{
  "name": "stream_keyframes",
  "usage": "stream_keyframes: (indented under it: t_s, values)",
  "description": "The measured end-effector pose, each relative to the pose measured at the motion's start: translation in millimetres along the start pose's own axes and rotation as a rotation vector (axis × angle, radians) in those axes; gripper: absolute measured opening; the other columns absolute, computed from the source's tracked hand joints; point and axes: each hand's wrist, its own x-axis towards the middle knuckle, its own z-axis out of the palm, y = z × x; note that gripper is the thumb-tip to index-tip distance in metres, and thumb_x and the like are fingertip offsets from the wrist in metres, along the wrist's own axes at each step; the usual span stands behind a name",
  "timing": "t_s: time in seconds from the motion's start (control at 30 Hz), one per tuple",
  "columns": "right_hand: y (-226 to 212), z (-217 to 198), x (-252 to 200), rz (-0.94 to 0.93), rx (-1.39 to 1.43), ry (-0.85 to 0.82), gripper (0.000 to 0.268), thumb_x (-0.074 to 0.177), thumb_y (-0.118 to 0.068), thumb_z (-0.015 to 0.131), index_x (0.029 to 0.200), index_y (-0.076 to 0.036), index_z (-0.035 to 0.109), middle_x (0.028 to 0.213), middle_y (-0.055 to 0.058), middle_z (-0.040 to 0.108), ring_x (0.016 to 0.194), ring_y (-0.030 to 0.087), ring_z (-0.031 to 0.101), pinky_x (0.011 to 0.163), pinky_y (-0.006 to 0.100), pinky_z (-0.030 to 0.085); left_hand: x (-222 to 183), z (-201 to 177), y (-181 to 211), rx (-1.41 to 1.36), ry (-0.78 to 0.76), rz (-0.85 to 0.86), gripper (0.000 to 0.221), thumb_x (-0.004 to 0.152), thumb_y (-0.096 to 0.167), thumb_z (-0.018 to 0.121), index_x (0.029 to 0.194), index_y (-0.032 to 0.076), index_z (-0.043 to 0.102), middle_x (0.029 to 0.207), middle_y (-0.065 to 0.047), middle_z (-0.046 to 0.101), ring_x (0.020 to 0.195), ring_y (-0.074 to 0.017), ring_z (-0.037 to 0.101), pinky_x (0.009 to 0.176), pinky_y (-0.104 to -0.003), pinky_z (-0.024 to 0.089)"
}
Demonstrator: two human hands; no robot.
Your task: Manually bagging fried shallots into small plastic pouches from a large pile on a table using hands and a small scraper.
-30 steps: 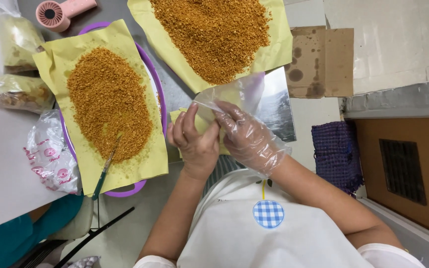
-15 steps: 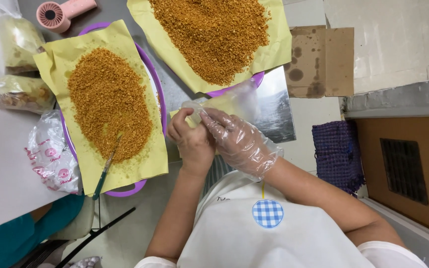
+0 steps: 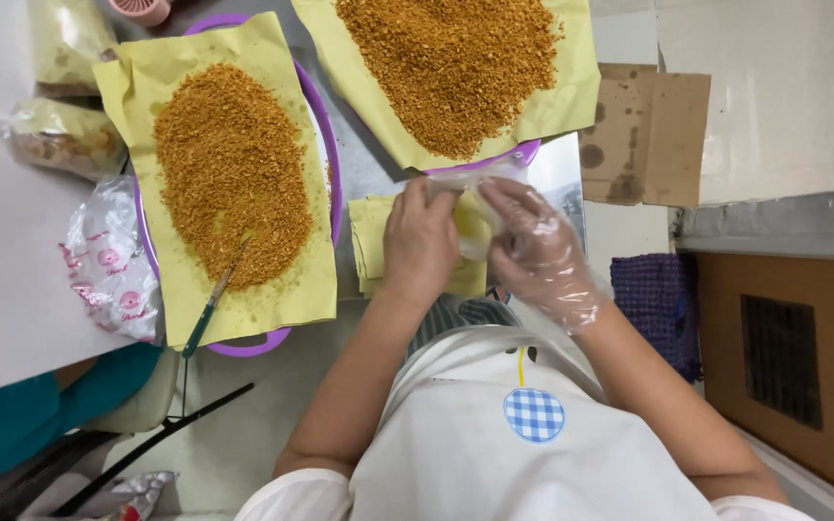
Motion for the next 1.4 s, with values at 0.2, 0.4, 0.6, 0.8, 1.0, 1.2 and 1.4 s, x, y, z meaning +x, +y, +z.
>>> stream_keyframes:
  t_s: [0.2, 0.4, 0.6, 0.8, 1.0, 1.2, 1.4]
  values:
    - [-2.5, -12.0, 2.5, -0.006, 0.041, 0.074, 0.073, 0.074, 0.015, 0.064, 0.146, 0.0, 0.065, 0.128, 0.03, 0.07, 0.101, 0.042, 0.075, 0.081, 0.049, 0.063, 18.7, 7.9, 12.3, 0.133, 0.042, 0.065, 0.017, 0.088, 0.015, 0.069, 0.103, 0.023, 0.068, 0.082, -0.001, 0.065, 0.066, -0.0274, 0.075, 0.059, -0.042, 0.059]
    - [13.6, 15.4, -14.0, -0.165, 0.04, 0.138, 0.067, 0.075, 0.009, 0.066, 0.14, -0.001, 0.069, 0.127, 0.026, 0.071, 0.104, 0.043, 0.076, 0.079, 0.05, 0.064, 20.9, 20.0, 10.5, 0.135, 0.211, 0.169, 0.01, 0.083, 0.019, 0.074, 0.08, 0.013, 0.067, 0.087, -0.007, 0.063, 0.061, -0.032, 0.071, 0.058, -0.044, 0.056]
    - [-19.0, 24.5, -8.9, -0.363, -0.151, 0.277, 0.056, 0.077, 0.014, 0.059, 0.13, 0.002, 0.074, 0.123, 0.024, 0.075, 0.102, 0.039, 0.078, 0.086, 0.045, 0.066, -3.4, 45.9, -15.6, -0.028, 0.152, 0.036, 0.017, 0.088, 0.023, 0.075, 0.089, 0.016, 0.059, 0.077, -0.005, 0.06, 0.071, -0.0331, 0.071, 0.071, -0.044, 0.056]
    - [-13.4, 43.6, -17.4, -0.528, 0.023, 0.22, 0.056, 0.083, 0.017, 0.049, 0.135, 0.007, 0.068, 0.133, 0.031, 0.07, 0.115, 0.041, 0.075, 0.093, 0.047, 0.065, -16.9, 55.8, -28.7, -0.27, -0.072, -0.125, 0.05, 0.085, 0.023, 0.083, 0.131, 0.023, 0.064, 0.124, -0.003, 0.07, 0.104, -0.0347, 0.074, 0.098, -0.045, 0.059]
    - [-16.1, 45.5, -35.6, -0.471, -0.075, 0.127, 0.043, 0.094, 0.006, 0.051, 0.133, 0.005, 0.069, 0.13, 0.022, 0.072, 0.107, 0.037, 0.076, 0.082, 0.043, 0.064, -5.8, 38.5, -9.0, -0.38, -0.237, -0.363, 0.016, 0.088, 0.026, 0.079, 0.101, 0.019, 0.074, 0.089, -0.003, 0.076, 0.092, -0.0306, 0.078, 0.09, -0.038, 0.059]
    - [-16.9, 44.0, -31.1, -0.511, -0.031, 0.203, 0.046, 0.096, 0.006, 0.045, 0.136, 0.007, 0.068, 0.129, 0.026, 0.072, 0.11, 0.035, 0.076, 0.086, 0.04, 0.065, -26.1, 56.7, -30.1, -0.547, -0.063, -0.204, 0.016, 0.088, 0.025, 0.081, 0.094, 0.019, 0.068, 0.077, -0.009, 0.071, 0.085, -0.0384, 0.075, 0.077, -0.047, 0.059]
    - [-14.1, 32.1, -31.7, -0.279, 0.026, 0.248, 0.045, 0.087, 0.002, 0.065, 0.132, 0.006, 0.07, 0.123, 0.024, 0.074, 0.107, 0.043, 0.076, 0.089, 0.049, 0.064, -9.9, 10.7, -2.2, -0.168, -0.098, 0.163, 0.016, 0.083, 0.013, 0.074, 0.073, 0.009, 0.062, 0.056, -0.014, 0.063, 0.062, -0.0396, 0.071, 0.057, -0.05, 0.057]
